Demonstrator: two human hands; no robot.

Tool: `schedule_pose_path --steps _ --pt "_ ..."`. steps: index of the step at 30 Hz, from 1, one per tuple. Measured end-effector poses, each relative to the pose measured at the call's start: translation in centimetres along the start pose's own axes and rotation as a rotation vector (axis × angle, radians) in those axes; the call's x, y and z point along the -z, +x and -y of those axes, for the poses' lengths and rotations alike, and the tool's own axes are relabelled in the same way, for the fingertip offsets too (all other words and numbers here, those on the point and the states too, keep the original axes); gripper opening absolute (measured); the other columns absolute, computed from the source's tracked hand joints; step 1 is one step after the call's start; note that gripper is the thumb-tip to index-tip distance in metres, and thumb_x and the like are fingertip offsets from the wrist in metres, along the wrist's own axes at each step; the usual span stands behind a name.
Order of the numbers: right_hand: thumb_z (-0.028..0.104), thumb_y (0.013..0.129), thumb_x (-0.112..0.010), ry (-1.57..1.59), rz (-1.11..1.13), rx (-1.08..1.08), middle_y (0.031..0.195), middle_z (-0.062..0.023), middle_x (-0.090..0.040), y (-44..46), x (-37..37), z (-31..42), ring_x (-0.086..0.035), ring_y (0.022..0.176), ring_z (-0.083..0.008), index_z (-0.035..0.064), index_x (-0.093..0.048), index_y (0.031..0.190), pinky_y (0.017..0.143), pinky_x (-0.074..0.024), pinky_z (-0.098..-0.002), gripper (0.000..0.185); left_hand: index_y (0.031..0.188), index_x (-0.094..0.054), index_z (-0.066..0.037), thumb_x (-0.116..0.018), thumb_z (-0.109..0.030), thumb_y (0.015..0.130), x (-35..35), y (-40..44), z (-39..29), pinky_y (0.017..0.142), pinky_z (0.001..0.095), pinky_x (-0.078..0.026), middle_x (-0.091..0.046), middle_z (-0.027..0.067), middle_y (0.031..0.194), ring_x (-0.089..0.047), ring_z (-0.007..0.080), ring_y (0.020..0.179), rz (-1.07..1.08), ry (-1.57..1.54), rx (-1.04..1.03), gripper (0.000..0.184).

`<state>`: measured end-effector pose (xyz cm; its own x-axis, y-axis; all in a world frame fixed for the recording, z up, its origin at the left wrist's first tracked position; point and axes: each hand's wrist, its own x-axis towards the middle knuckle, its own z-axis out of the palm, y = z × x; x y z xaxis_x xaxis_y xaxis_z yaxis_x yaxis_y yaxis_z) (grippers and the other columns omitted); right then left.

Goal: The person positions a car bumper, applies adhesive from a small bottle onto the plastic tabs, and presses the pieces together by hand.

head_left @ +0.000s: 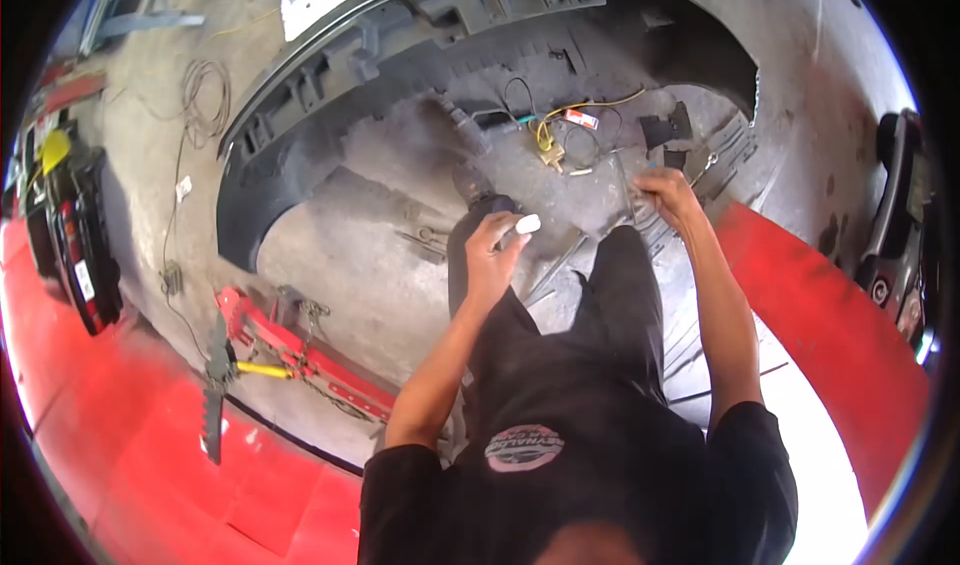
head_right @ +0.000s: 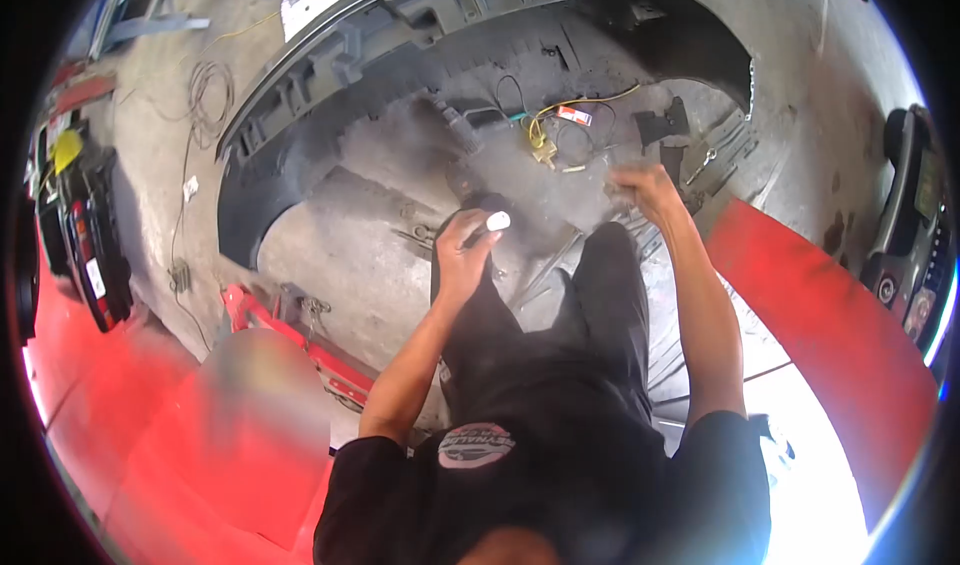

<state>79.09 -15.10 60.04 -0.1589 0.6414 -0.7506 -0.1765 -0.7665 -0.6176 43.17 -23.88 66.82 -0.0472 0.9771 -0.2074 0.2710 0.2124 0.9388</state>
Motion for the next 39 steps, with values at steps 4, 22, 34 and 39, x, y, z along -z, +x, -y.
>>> schedule_pose_path --steps 4,22,34,39 --pt "0.006 0.085 -0.074 0.018 0.005 0.047 0.097 -0.0153 -0.072 9.2 -3.9 2.4 -0.070 0.086 -0.0244 -0.0101 -0.071 0.105 0.078 -0.0602 -0.0386 0.026 0.108 -0.074 0.001 -0.077 0.001 0.083 3.1 7.3 4.3 0.087 0.0294 -0.051 -0.070 0.0104 0.109 -0.067 0.0186 0.097 0.030 -0.033 0.005 0.026" --pt "-0.001 0.077 -0.076 -0.889 0.207 1.041 0.096 -0.0121 -0.075 61.3 11.7 -4.1 -0.073 0.087 -0.0201 -0.0021 -0.073 0.097 0.077 -0.0618 -0.0346 0.021 0.110 -0.073 0.002 -0.082 -0.003 0.081 -8.4 38.8 24.7 0.081 0.0236 -0.048 -0.071 0.0035 0.110 -0.062 0.0088 0.093 0.251 0.124 -0.281 0.030" --pt "0.014 0.068 -0.080 -1.604 0.094 1.288 0.084 -0.0001 -0.072 68.3 13.2 -5.6 -0.072 0.081 -0.0235 0.0153 -0.070 0.084 0.066 -0.0570 -0.0354 0.019 0.110 -0.072 0.003 -0.080 -0.004 0.085 -12.2 40.9 23.9 0.070 0.0194 -0.047 -0.072 0.0011 0.104 -0.061 0.0046 0.080 0.292 0.005 -0.287 0.027" --pt "0.012 0.069 -0.078 -1.061 0.195 1.257 0.085 -0.0017 -0.072 69.9 13.5 -6.6 -0.072 0.081 -0.0241 0.0156 -0.070 0.083 0.065 -0.0571 -0.0351 0.017 0.111 -0.072 0.002 -0.082 -0.003 0.083 -10.9 41.3 24.8 0.065 0.0178 -0.041 -0.072 0.0006 0.097 -0.052 0.0021 0.073 0.229 -0.003 -0.275 0.030"
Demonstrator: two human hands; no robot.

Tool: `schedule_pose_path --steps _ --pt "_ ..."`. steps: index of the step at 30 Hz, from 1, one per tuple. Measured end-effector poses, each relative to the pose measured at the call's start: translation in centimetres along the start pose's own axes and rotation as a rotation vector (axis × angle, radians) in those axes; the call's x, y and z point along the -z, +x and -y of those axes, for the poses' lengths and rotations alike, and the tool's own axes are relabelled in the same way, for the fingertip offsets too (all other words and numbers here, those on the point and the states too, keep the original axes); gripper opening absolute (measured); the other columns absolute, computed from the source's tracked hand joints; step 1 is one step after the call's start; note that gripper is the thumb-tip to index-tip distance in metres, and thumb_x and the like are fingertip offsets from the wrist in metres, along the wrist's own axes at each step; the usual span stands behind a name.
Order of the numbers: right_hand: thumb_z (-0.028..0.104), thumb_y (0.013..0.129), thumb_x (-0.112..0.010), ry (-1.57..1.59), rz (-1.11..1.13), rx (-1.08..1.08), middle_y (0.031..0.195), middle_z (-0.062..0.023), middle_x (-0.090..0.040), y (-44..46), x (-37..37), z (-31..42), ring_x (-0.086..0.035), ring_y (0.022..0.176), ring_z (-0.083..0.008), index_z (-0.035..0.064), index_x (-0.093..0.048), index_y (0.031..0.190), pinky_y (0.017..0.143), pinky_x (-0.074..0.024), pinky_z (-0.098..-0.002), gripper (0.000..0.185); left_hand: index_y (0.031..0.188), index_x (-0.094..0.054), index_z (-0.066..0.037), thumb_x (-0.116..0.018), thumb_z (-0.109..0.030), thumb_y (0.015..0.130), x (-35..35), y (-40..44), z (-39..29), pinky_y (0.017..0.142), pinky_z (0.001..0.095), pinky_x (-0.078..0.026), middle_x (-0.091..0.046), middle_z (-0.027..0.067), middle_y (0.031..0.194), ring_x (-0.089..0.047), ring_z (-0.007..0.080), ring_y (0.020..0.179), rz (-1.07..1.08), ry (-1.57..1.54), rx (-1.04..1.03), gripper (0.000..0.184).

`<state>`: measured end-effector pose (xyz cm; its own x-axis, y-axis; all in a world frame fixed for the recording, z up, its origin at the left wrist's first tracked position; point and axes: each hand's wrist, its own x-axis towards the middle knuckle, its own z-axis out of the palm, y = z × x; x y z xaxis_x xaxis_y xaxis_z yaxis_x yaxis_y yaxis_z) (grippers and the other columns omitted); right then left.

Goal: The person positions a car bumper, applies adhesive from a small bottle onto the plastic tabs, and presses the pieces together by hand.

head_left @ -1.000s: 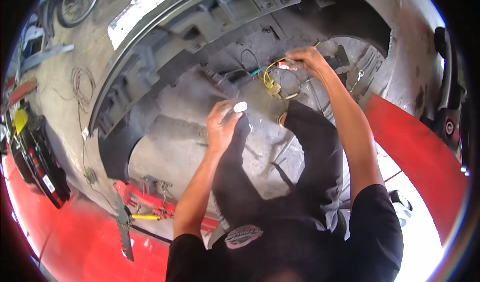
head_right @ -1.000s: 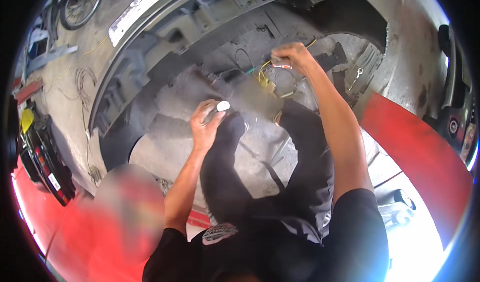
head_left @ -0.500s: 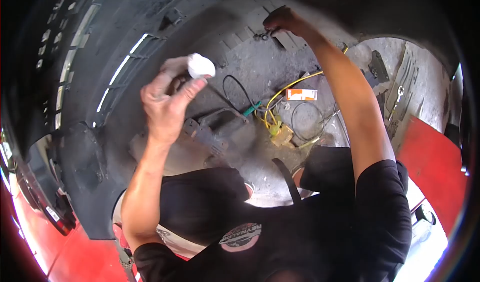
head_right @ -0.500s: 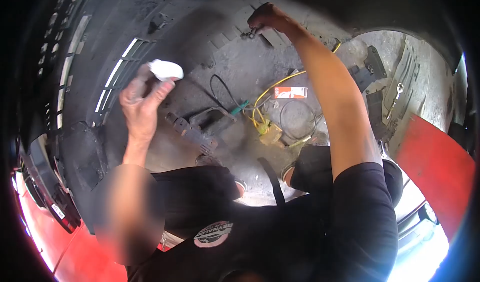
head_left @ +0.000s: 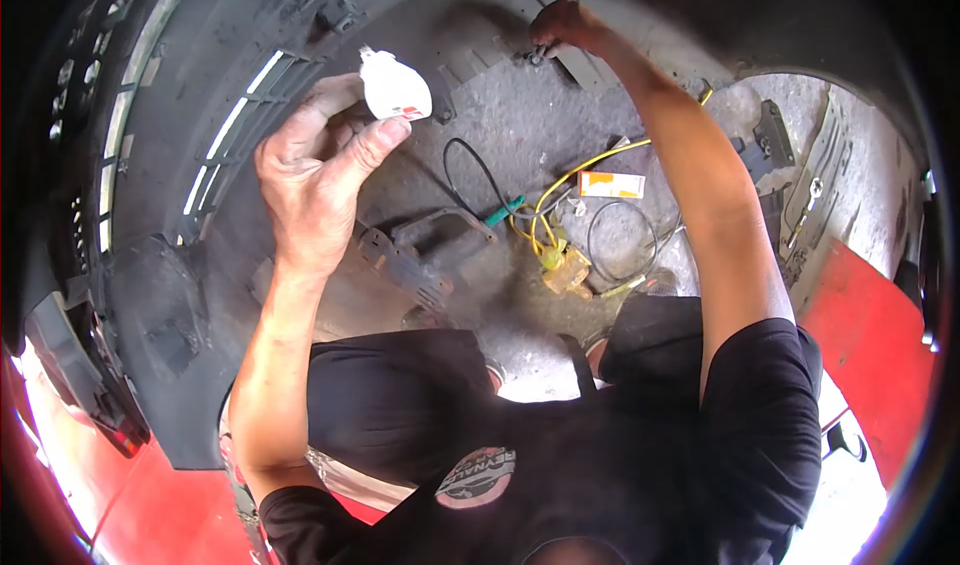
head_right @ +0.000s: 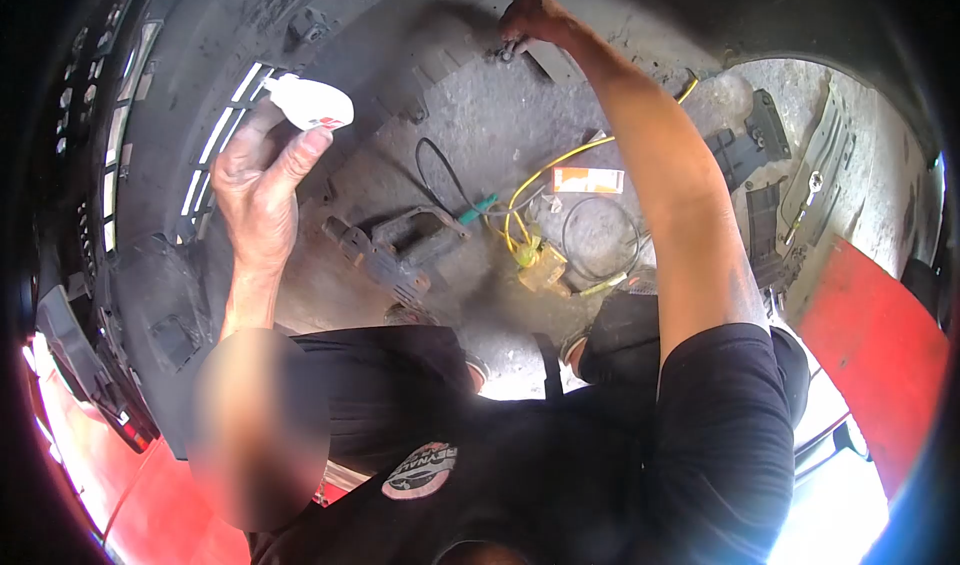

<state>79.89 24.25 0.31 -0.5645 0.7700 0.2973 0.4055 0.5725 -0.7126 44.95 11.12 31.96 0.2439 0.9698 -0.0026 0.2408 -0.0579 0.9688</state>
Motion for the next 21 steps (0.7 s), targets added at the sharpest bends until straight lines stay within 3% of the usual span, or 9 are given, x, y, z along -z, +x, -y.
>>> schedule_pose_path --steps 1,3,4,6,10,13,16,19,21 --pt "0.012 0.069 -0.077 0.205 -0.002 -0.170 0.086 -0.0020 -0.072 -0.1 -0.3 0.0 -0.071 0.081 -0.0251 0.0155 -0.070 0.083 0.065 -0.0570 -0.0353 0.017 0.111 -0.071 0.003 -0.082 -0.003 0.083 -0.1 0.0 -0.3 0.065 0.0178 -0.042 -0.072 0.0017 0.097 -0.053 0.0023 0.073 -0.016 -0.059 -0.006 0.031" --pt "0.012 0.069 -0.076 0.134 0.008 -0.196 0.085 -0.0026 -0.071 0.1 -0.6 -0.1 -0.071 0.081 -0.0261 0.0155 -0.069 0.082 0.065 -0.0570 -0.0356 0.016 0.112 -0.070 0.005 -0.081 -0.002 0.084 0.6 -0.1 -0.1 0.068 0.0184 -0.045 -0.073 0.0035 0.098 -0.058 0.0041 0.077 -0.013 -0.012 -0.013 0.031" --pt "0.012 0.069 -0.076 -0.144 0.017 -0.048 0.085 -0.0029 -0.071 0.4 -0.4 -0.3 -0.071 0.081 -0.0261 0.0155 -0.069 0.081 0.065 -0.0569 -0.0358 0.015 0.113 -0.070 0.005 -0.081 -0.002 0.084 0.8 -0.1 -0.1 0.070 0.0186 -0.047 -0.073 0.0044 0.099 -0.060 0.0050 0.079 -0.010 0.011 -0.017 0.031" --pt "0.011 0.069 -0.075 -0.367 0.055 0.057 0.084 -0.0034 -0.071 0.6 -0.3 -0.4 -0.071 0.081 -0.0265 0.0156 -0.067 0.080 0.065 -0.0568 -0.0367 0.014 0.112 -0.070 0.005 -0.080 -0.001 0.085 0.5 -0.2 -0.5 0.073 0.0198 -0.049 -0.073 0.0050 0.100 -0.064 0.0073 0.084 0.008 -0.001 -0.033 0.030" --pt "0.009 0.079 -0.072 -0.182 0.215 -0.145 0.088 -0.0061 -0.072 1.1 0.3 0.6 -0.073 0.082 -0.0218 0.0053 -0.072 0.088 0.066 -0.0625 -0.0348 0.010 0.112 -0.070 0.005 -0.080 -0.001 0.084 0.2 -0.5 -0.7 0.078 0.0219 -0.052 -0.073 0.0063 0.103 -0.068 0.0106 0.090 0.038 -0.037 -0.069 0.030" --pt "0.007 0.083 -0.069 -0.299 0.371 -0.110 0.091 -0.0074 -0.073 2.0 1.0 1.5 -0.074 0.082 -0.0197 -0.0007 -0.075 0.093 0.067 -0.0655 -0.0332 0.014 0.112 -0.070 0.006 -0.081 0.000 0.084 0.6 -0.6 -0.6 0.079 0.0227 -0.052 -0.073 0.0073 0.105 -0.069 0.0117 0.090 0.036 -0.072 -0.049 0.031" --pt "0.006 0.083 -0.068 -0.201 0.351 -0.114 0.090 -0.0082 -0.074 2.0 1.0 1.5 -0.075 0.080 -0.0200 -0.0015 -0.075 0.094 0.068 -0.0654 -0.0326 0.015 0.113 -0.069 0.006 -0.081 0.000 0.084 0.8 -0.7 -1.0 0.079 0.0224 -0.052 -0.073 0.0077 0.106 -0.069 0.0116 0.091 0.037 -0.059 -0.044 0.032" --pt "0.012 0.074 -0.075 -0.075 0.246 -0.186 0.088 -0.0056 -0.071 1.6 0.3 1.1 -0.072 0.083 -0.0241 0.0098 -0.070 0.085 0.069 -0.0596 -0.0368 0.012 0.113 -0.069 0.005 -0.081 -0.001 0.084 0.7 -0.8 -0.9 0.079 0.0221 -0.052 -0.073 0.0074 0.104 -0.069 0.0114 0.091 0.007 -0.053 -0.072 0.031" --pt "0.015 0.069 -0.078 0.025 0.221 -0.404 0.089 -0.0044 -0.071 1.7 0.1 1.4 -0.072 0.085 -0.0258 0.0150 -0.070 0.081 0.071 -0.0573 -0.0385 0.014 0.113 -0.069 0.006 -0.081 -0.002 0.084 1.1 -0.8 -0.9 0.082 0.0230 -0.053 -0.074 0.0072 0.104 -0.069 0.0121 0.093 0.020 -0.017 -0.043 0.032"
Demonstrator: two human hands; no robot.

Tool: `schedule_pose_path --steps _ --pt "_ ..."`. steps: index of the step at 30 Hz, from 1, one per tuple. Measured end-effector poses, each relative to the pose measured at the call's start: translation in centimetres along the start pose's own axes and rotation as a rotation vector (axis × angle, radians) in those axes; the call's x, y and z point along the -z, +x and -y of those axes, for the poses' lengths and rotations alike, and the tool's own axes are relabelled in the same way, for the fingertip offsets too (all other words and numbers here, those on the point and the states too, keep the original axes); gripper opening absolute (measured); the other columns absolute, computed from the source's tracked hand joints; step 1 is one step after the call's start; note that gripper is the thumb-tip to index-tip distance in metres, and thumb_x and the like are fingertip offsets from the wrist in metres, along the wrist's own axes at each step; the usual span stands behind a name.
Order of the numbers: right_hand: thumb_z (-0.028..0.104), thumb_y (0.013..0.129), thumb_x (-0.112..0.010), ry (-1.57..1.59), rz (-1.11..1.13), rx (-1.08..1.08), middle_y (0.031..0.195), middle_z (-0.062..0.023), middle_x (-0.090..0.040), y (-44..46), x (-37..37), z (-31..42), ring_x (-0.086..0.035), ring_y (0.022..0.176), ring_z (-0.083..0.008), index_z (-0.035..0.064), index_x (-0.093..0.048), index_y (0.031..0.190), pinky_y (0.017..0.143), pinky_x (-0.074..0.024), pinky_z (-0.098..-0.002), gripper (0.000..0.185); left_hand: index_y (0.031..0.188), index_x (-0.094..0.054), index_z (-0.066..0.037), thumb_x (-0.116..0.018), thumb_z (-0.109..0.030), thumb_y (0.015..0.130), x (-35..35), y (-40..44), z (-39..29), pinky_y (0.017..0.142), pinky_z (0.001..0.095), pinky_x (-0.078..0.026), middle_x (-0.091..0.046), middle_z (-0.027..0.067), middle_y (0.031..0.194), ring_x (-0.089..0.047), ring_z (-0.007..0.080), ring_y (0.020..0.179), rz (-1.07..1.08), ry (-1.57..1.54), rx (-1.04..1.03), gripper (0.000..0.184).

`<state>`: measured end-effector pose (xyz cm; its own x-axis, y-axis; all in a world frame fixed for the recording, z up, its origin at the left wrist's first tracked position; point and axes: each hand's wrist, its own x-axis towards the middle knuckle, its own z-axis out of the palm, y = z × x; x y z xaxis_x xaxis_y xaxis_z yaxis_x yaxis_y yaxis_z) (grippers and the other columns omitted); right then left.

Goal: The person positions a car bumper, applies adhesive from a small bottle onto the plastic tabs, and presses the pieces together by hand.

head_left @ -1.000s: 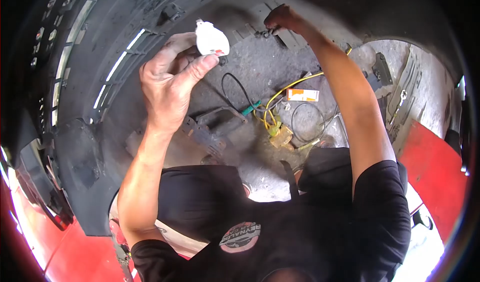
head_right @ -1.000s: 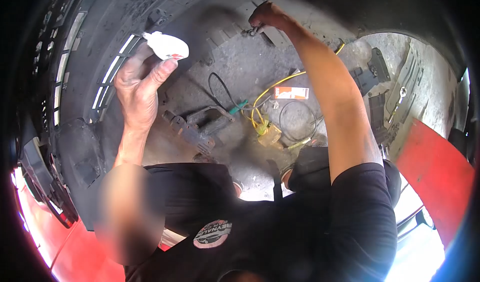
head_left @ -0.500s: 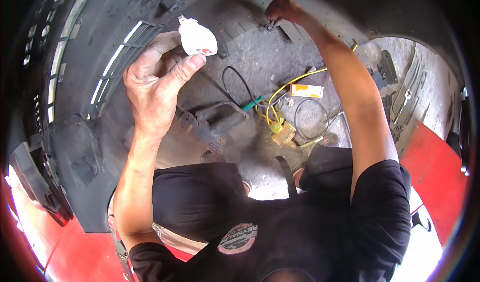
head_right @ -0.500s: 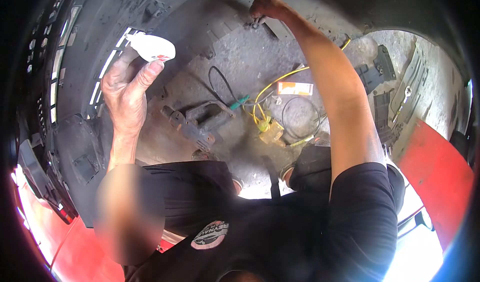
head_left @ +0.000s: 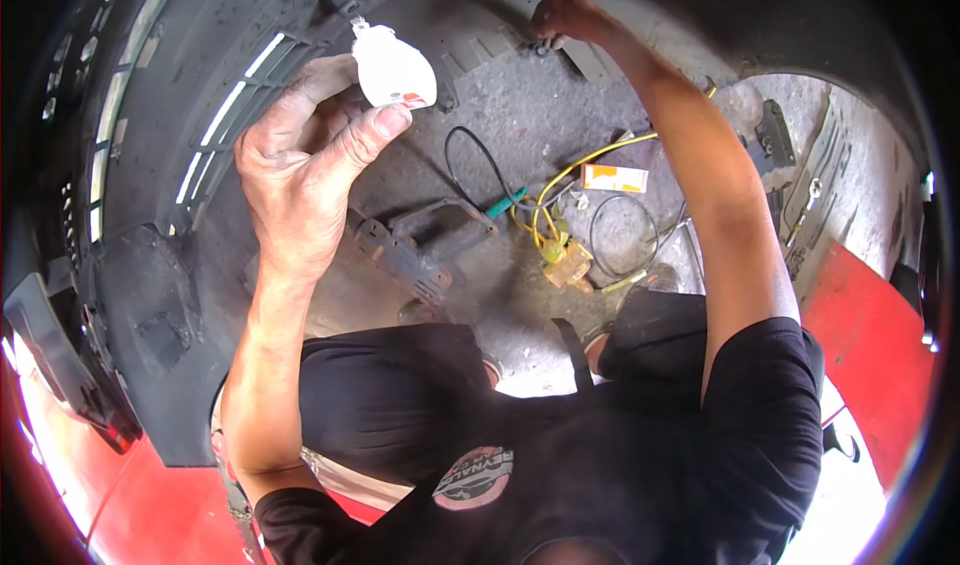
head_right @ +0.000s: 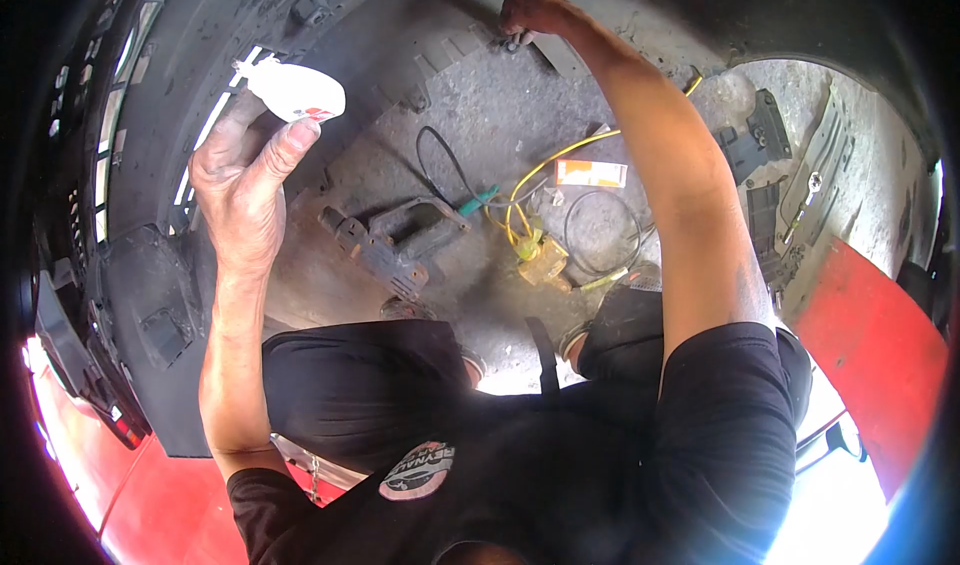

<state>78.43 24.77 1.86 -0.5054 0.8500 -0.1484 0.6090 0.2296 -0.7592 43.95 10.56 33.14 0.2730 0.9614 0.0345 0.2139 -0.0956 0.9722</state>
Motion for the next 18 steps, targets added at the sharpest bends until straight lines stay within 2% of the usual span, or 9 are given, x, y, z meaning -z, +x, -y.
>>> schedule_pose_path --steps 2,4,6,11,14,18 --pt "0.014 0.069 -0.077 0.196 0.047 -0.370 0.090 -0.0050 -0.073 -0.4 0.8 3.6 -0.072 0.086 -0.0251 0.0138 -0.074 0.084 0.073 -0.0583 -0.0373 0.016 0.113 -0.069 0.006 -0.081 -0.002 0.084 0.1 0.0 -0.2 0.084 0.0241 -0.053 -0.073 0.0071 0.104 -0.070 0.0130 0.094 0.008 0.013 0.011 0.033" --pt "0.012 0.070 -0.075 -0.034 -0.002 -0.145 0.089 -0.0056 -0.075 -0.6 0.7 3.6 -0.074 0.083 -0.0230 0.0113 -0.076 0.086 0.071 -0.0595 -0.0360 0.016 0.114 -0.069 0.006 -0.081 -0.002 0.084 0.0 0.0 -0.3 0.086 0.0253 -0.053 -0.073 0.0072 0.106 -0.070 0.0141 0.096 0.012 0.005 0.005 0.033" --pt "0.011 0.071 -0.074 -0.089 -0.035 -0.084 0.086 -0.0068 -0.075 -0.7 0.8 3.9 -0.074 0.079 -0.0215 0.0091 -0.077 0.087 0.069 -0.0603 -0.0355 0.016 0.114 -0.069 0.005 -0.081 -0.002 0.084 -0.1 0.1 -0.1 0.087 0.0259 -0.053 -0.073 0.0073 0.108 -0.070 0.0143 0.097 0.015 -0.023 -0.014 0.034" --pt "0.008 0.071 -0.073 0.151 -0.015 -0.287 0.081 -0.0109 -0.074 -1.0 0.9 5.5 -0.074 0.075 -0.0212 0.0058 -0.076 0.088 0.068 -0.0606 -0.0359 0.017 0.115 -0.069 0.005 -0.081 -0.002 0.084 -0.2 0.0 -0.2 0.088 0.0257 -0.053 -0.073 0.0075 0.108 -0.070 0.0143 0.097 0.022 -0.030 -0.037 0.033" --pt "0.006 0.070 -0.073 0.102 -0.014 -0.339 0.079 -0.0127 -0.074 -0.8 0.7 5.8 -0.073 0.073 -0.0241 0.0050 -0.076 0.087 0.067 -0.0594 -0.0374 0.017 0.115 -0.069 0.005 -0.081 -0.002 0.084 0.0 0.0 -0.3 0.087 0.0253 -0.053 -0.073 0.0074 0.107 -0.070 0.0140 0.097 0.025 -0.032 -0.042 0.034" --pt "0.007 0.073 -0.073 -0.213 -0.015 -0.267 0.091 -0.0136 -0.072 -0.7 0.4 6.0 -0.072 0.086 -0.0270 0.0063 -0.073 0.094 0.074 -0.0566 -0.0394 0.021 0.115 -0.069 0.005 -0.081 -0.003 0.085 0.1 -0.1 -0.4 0.087 0.0248 -0.053 -0.073 0.0069 0.105 -0.070 0.0135 0.097 0.018 -0.038 -0.040 0.034"
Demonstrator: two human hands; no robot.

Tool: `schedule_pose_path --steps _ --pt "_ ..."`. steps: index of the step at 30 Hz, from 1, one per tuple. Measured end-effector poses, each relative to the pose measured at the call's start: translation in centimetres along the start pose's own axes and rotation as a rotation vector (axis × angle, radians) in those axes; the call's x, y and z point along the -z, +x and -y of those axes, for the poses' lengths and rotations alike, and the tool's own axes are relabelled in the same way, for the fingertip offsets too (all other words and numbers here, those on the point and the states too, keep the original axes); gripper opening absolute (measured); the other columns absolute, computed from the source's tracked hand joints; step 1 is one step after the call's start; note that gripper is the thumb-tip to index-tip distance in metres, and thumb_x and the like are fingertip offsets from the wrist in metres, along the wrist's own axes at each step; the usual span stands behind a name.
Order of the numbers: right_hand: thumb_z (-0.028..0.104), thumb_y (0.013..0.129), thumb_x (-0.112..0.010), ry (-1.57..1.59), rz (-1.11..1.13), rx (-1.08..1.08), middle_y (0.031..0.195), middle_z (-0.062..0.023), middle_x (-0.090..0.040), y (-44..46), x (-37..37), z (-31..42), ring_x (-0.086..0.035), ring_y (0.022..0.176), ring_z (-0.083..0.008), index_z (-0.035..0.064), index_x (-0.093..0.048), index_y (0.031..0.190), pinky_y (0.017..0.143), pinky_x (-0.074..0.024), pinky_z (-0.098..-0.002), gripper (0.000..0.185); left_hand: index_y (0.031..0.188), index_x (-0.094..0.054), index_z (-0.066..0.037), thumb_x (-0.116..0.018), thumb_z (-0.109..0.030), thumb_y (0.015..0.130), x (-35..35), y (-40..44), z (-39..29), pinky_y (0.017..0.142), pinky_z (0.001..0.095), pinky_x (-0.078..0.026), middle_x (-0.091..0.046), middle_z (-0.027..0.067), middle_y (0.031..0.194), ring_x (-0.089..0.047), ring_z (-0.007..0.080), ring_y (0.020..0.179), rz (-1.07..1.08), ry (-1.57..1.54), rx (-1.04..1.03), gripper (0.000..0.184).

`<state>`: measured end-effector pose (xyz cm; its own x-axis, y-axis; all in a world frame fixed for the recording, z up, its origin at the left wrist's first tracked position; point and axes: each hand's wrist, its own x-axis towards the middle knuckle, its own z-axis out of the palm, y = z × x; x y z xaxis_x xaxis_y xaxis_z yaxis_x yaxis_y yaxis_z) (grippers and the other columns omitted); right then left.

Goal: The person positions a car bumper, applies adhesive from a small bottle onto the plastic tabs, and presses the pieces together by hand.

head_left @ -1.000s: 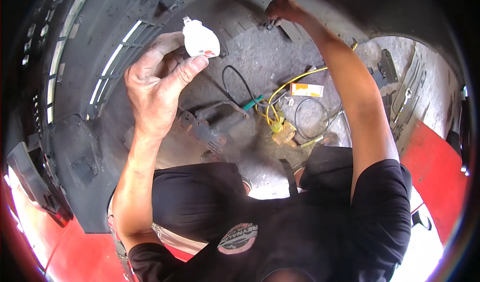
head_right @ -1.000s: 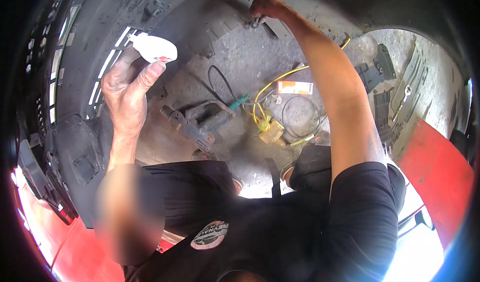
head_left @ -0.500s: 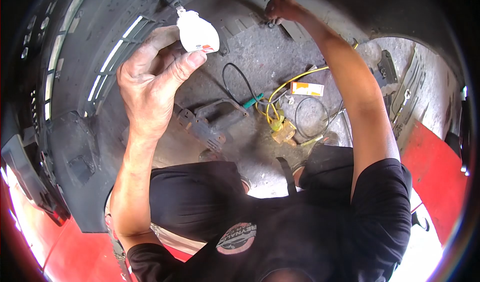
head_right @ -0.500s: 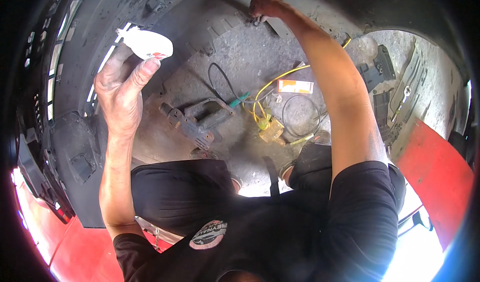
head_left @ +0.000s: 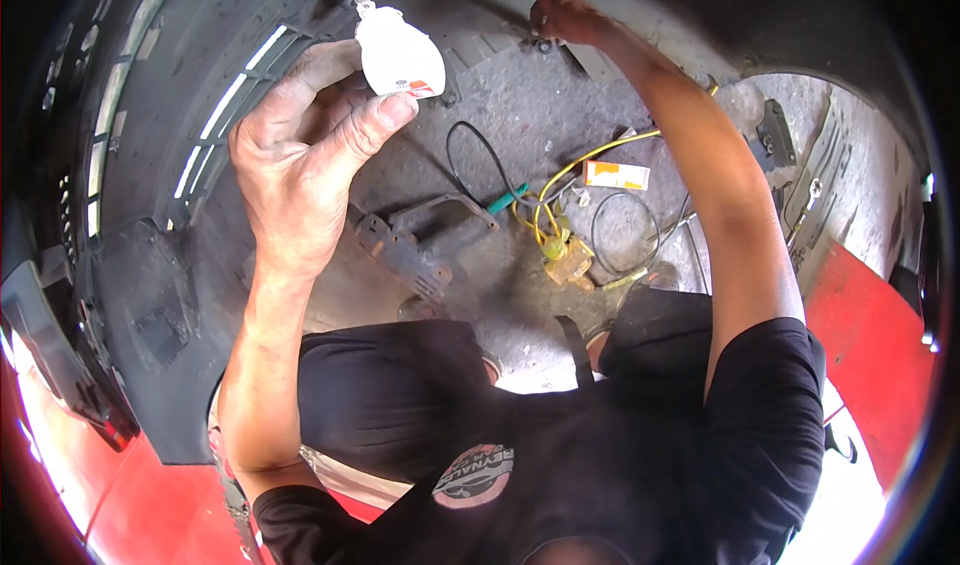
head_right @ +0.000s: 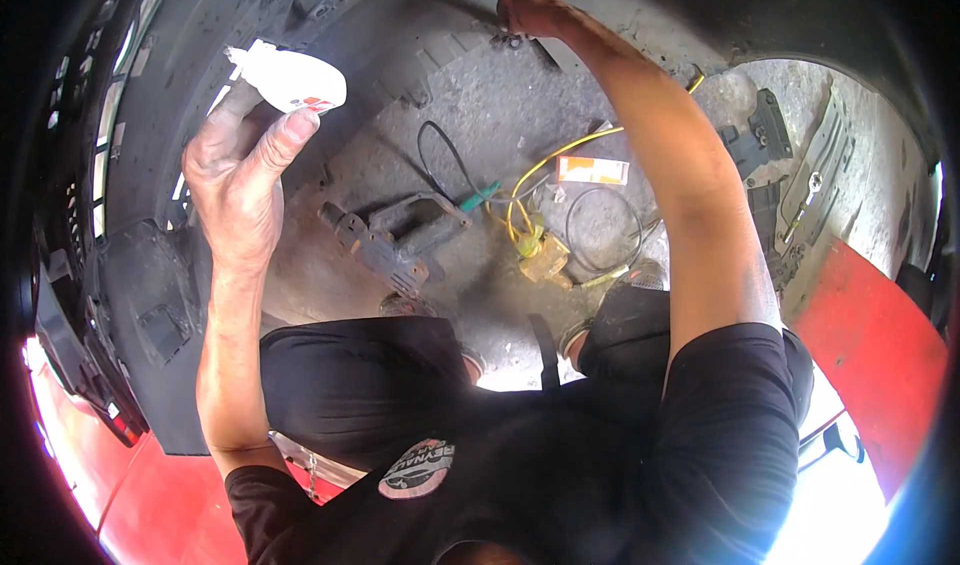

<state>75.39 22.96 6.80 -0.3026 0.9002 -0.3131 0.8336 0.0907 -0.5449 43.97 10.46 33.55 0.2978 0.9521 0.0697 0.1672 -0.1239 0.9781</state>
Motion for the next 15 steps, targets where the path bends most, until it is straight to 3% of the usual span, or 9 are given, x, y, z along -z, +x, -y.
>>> schedule_pose_path --steps 2,5,15 --pt "0.007 0.075 -0.073 -0.249 -0.084 0.107 0.098 -0.0147 -0.070 -0.7 -0.2 0.4 -0.070 0.096 -0.0290 0.0083 -0.070 0.099 0.080 -0.0548 -0.0408 0.024 0.115 -0.069 0.005 -0.081 -0.003 0.085 0.0 0.0 -0.1 0.087 0.0247 -0.053 -0.073 0.0068 0.105 -0.070 0.0133 0.097 -0.002 -0.003 -0.001 0.034" --pt "0.014 0.081 -0.069 -0.150 -0.033 0.043 0.106 -0.0181 -0.064 -0.3 -0.7 -0.3 -0.066 0.103 -0.0323 0.0186 -0.072 0.097 0.090 -0.0531 -0.0393 0.017 0.115 -0.070 0.005 -0.081 -0.003 0.085 0.1 -0.2 -0.2 0.087 0.0247 -0.053 -0.074 0.0068 0.105 -0.070 0.0131 0.096 -0.001 -0.008 -0.005 0.033" --pt "0.010 0.085 -0.065 -0.293 -0.105 0.110 0.110 -0.0175 -0.067 -0.6 -1.2 0.9 -0.067 0.106 -0.0336 0.0152 -0.067 0.106 0.091 -0.0525 -0.0418 0.022 0.116 -0.069 0.004 -0.080 -0.002 0.085 0.3 -0.5 -0.5 0.087 0.0243 -0.053 -0.074 0.0067 0.104 -0.070 0.0130 0.096 -0.007 -0.004 -0.057 0.033"
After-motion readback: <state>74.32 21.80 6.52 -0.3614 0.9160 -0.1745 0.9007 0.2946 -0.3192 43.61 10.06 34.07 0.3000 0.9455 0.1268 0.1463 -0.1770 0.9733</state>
